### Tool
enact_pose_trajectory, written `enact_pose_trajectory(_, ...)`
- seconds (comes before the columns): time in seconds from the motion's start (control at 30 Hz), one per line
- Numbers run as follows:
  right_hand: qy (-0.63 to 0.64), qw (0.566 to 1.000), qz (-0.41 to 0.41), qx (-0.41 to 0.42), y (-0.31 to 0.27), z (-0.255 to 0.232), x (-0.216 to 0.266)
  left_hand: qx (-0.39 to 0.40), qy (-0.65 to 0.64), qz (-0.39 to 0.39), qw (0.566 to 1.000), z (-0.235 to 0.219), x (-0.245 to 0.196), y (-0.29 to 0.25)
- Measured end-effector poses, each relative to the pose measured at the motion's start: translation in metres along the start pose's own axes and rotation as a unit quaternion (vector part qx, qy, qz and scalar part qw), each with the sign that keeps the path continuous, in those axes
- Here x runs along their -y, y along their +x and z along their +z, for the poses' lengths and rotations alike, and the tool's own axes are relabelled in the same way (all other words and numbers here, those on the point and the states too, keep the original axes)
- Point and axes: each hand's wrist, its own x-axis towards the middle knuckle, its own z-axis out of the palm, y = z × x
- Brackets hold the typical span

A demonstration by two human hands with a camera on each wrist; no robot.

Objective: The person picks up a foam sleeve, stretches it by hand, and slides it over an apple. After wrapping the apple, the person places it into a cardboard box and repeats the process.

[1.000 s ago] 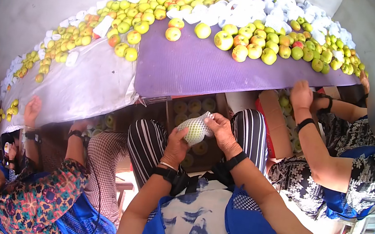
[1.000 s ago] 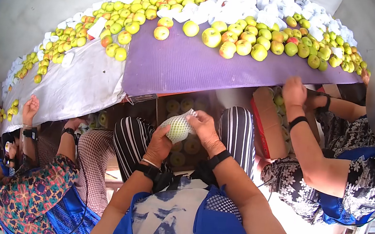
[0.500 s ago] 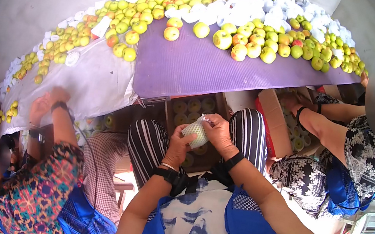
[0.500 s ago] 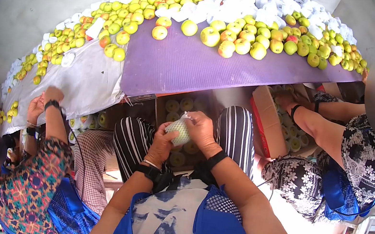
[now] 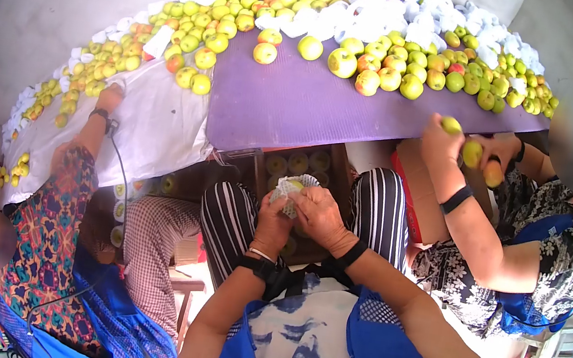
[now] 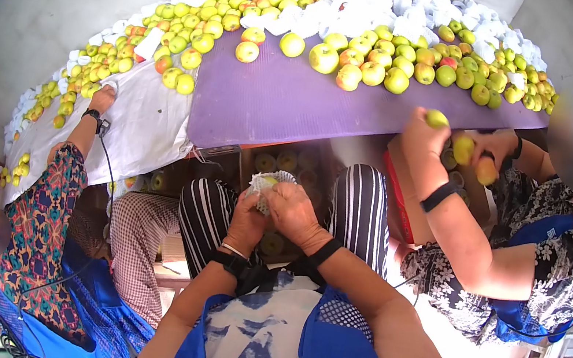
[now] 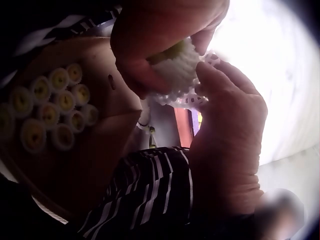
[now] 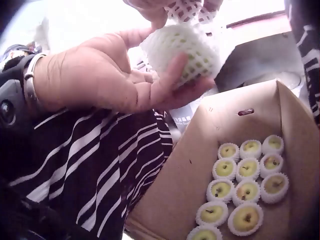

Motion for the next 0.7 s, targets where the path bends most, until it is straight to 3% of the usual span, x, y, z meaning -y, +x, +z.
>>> enact_pose_trajectory(0.03, -0.007, 1.000, -0.008, 0.004, 0.000, -0.001, 0.001, 0.045, -0.038, 0.013, 0.998, 0.000, -0.001, 0.001)
enact_pose_trajectory(0.23, -0.012, 0.999, -0.032, 0.018, 0.003, -0.005, 0.009, 0.133, -0.140, -0.030, 0.981, -0.001, -0.004, -0.002)
enact_pose_trajectory(0.33, -0.013, 0.996, -0.040, 0.075, 0.002, -0.008, 0.013, 0.089, -0.115, -0.030, 0.989, -0.003, 0.000, -0.003)
enact_pose_trajectory(0.47, 0.019, 0.996, -0.084, 0.036, -0.001, -0.007, 0.013, 0.095, -0.128, -0.010, 0.987, -0.002, -0.002, -0.004)
enact_pose_trajectory(0.57, 0.062, 0.998, -0.034, -0.001, -0.005, -0.004, 0.008, 0.103, -0.157, 0.008, 0.982, 0.004, -0.008, -0.006)
enact_pose_trajectory(0.63, 0.196, 0.975, 0.083, -0.064, -0.011, 0.003, -0.003, 0.107, -0.177, 0.012, 0.978, 0.006, -0.009, -0.006)
enact_pose_trajectory(0.67, 0.196, 0.975, 0.084, -0.064, -0.015, 0.005, -0.007, 0.106, -0.176, 0.011, 0.979, 0.006, -0.010, -0.006)
enact_pose_trajectory(0.7, 0.200, 0.962, 0.169, -0.073, -0.013, 0.002, -0.006, 0.115, -0.171, -0.003, 0.979, 0.005, -0.012, -0.007)
